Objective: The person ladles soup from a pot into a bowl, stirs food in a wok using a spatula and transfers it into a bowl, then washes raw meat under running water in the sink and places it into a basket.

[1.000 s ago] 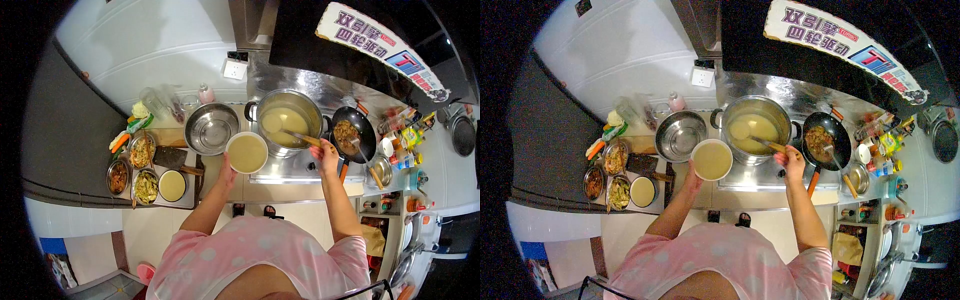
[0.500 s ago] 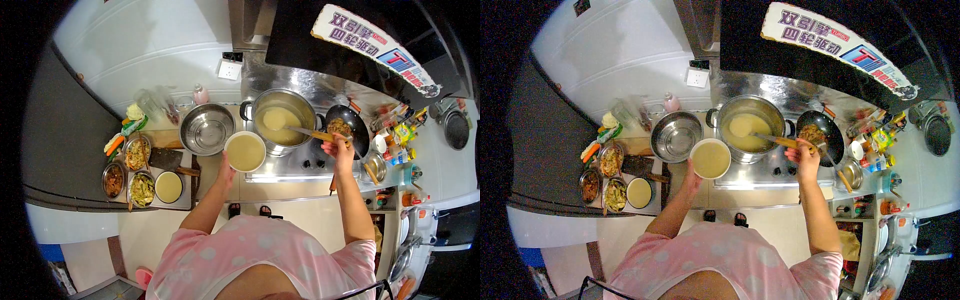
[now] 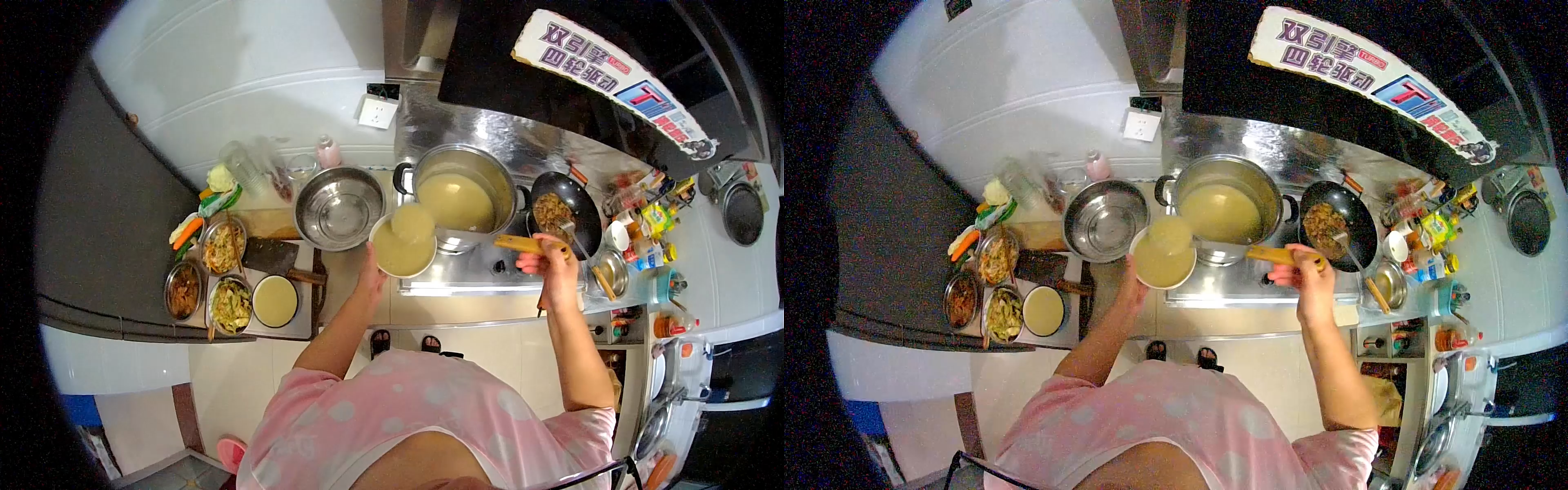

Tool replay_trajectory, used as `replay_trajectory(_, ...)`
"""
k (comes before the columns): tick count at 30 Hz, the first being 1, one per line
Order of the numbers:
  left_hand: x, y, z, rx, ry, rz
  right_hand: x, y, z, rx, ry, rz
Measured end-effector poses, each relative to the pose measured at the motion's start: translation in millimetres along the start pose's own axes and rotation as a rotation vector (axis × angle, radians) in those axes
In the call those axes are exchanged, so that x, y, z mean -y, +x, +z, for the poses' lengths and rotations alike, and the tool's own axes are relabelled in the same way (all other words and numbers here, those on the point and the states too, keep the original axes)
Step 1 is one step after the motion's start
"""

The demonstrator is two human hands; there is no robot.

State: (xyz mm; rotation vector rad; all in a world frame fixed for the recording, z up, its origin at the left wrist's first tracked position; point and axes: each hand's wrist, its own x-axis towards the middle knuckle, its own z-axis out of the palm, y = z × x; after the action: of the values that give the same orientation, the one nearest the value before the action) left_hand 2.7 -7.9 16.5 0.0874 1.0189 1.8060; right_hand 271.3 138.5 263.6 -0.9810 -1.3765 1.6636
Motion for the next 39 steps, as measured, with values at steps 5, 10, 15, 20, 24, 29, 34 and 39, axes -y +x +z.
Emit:
replay_trajectory(5, 6.4, 4.6, -15.8, -0.026, 0.01, -0.006, -32.5, -21.5, 0.5, 0.21, -0.119, -0.028)
replay_trajectory(10, 2.6, -0.3, -17.1, -0.034, 0.017, -0.003, -20.0, -35.3, -11.6, 0.482, -0.697, -0.52)
replay_trajectory(15, -0.9, -0.6, -15.4, -0.041, 0.016, -0.006, -9.0, -48.8, -16.0, 0.548, -0.717, -0.53)
replay_trajectory(20, -4.1, -3.0, -7.9, -0.047, 0.008, 0.013, -17.8, -42.8, -21.9, 0.411, -0.618, -0.516)
replay_trajectory(24, -1.7, -2.0, -8.6, -0.036, 0.0, 0.018, -28.6, -34.6, -27.7, 0.145, 0.059, -0.053)
replay_trajectory(29, -4.4, -7.5, -1.6, -0.053, -0.023, 0.009, -23.9, -12.3, -34.5, 0.001, 0.24, -0.003)
replay_trajectory(34, 0.7, -8.7, -0.5, 0.001, -0.04, 0.077, -28.7, 7.9, -30.2, 0.002, 0.054, -0.123)
replay_trajectory(39, -3.6, -24.0, 10.5, -0.011, -0.053, 0.092, -72.3, 43.8, -27.4, 0.152, -0.465, -0.341)
